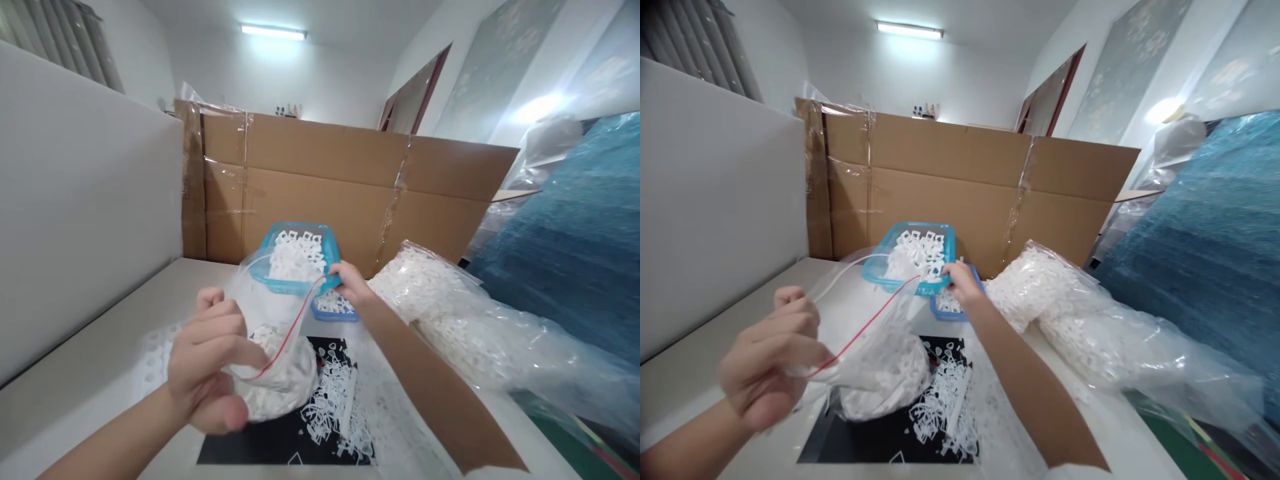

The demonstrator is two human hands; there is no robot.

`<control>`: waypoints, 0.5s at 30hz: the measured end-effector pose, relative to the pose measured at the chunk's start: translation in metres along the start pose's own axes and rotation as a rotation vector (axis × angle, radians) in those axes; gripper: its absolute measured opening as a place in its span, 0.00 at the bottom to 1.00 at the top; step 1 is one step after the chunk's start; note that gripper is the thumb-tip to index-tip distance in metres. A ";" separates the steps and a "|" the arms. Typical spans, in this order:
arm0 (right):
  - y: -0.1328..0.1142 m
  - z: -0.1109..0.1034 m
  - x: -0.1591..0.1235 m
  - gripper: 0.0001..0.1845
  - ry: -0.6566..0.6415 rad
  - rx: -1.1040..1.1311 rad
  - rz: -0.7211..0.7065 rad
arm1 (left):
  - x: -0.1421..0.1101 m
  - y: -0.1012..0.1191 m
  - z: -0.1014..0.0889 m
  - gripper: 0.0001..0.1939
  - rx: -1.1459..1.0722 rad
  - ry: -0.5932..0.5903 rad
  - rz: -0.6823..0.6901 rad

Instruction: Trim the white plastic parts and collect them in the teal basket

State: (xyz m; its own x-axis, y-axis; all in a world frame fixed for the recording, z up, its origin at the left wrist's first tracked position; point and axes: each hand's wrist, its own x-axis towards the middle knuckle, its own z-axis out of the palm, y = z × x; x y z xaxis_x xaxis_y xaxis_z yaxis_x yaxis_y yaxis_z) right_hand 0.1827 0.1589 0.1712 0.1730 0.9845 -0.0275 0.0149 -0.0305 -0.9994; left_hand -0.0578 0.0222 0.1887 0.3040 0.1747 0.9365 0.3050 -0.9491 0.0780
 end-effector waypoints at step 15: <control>-0.032 -0.108 0.005 0.17 0.341 -0.436 -0.046 | 0.011 -0.074 0.032 0.09 0.198 0.058 -0.185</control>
State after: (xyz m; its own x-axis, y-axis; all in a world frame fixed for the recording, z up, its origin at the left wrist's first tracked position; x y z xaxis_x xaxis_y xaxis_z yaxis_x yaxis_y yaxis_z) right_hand 0.2894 0.1461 0.2047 0.4703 0.8772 0.0966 0.4239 -0.1286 -0.8965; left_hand -0.0481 0.1028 0.1822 0.1759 0.3194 0.9312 0.5227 -0.8319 0.1866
